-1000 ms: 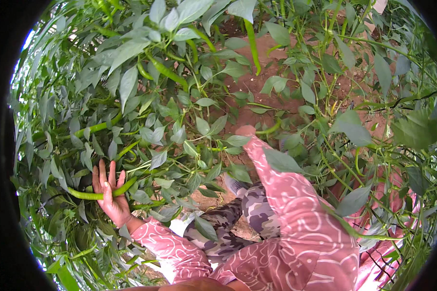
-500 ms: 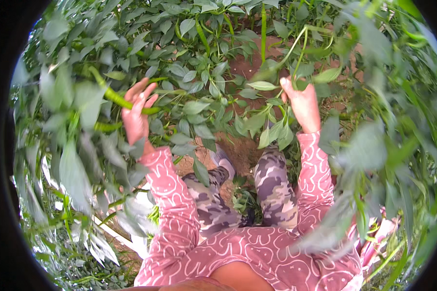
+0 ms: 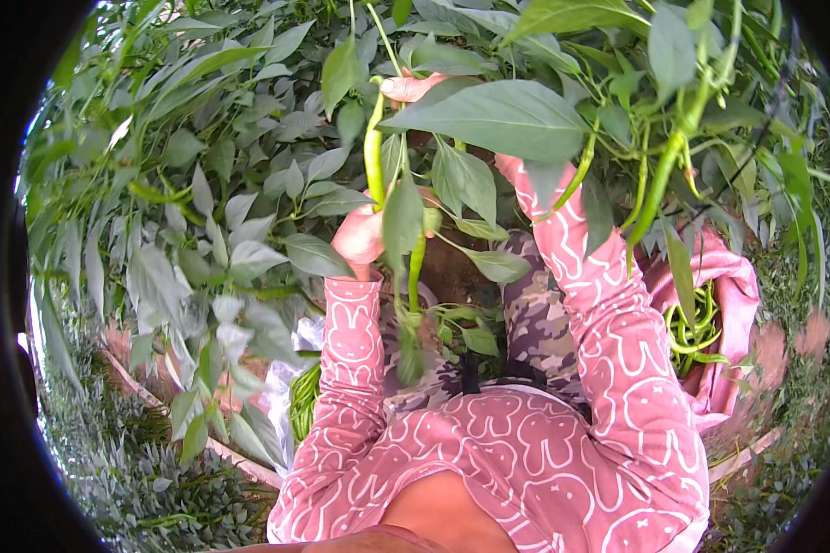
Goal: The person picks green peppers from plants by hand and places them into a plastic bag. The person repeatedly reaches into the foliage, detaches peppers, and transfers them into the bag.
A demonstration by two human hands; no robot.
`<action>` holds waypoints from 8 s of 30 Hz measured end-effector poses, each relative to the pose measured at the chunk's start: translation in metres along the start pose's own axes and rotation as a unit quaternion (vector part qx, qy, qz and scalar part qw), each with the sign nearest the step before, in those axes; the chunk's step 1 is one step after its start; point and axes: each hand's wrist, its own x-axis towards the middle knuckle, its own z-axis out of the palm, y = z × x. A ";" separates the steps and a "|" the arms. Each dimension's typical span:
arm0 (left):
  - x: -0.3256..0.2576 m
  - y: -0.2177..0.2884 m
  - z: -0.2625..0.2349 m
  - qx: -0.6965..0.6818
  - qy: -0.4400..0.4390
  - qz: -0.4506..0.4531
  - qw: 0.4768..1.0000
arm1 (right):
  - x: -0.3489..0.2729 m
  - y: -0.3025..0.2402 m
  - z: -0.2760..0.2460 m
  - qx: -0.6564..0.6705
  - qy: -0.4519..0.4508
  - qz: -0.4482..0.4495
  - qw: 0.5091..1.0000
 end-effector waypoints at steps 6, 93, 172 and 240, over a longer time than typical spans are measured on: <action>-0.014 -0.001 -0.010 -0.133 -0.003 0.127 0.983 | -0.010 0.056 -0.018 -0.201 0.168 -0.216 0.941; -0.098 -0.091 -0.008 0.022 0.442 0.268 0.856 | -0.259 0.067 -0.125 -0.621 0.417 0.165 0.643; -0.078 0.080 -0.087 0.200 0.449 0.210 0.845 | 0.120 0.117 0.198 -0.224 -0.009 -0.102 0.969; -0.140 -0.033 0.000 0.214 0.409 0.121 0.879 | 0.136 0.254 0.203 0.027 0.082 -0.063 0.994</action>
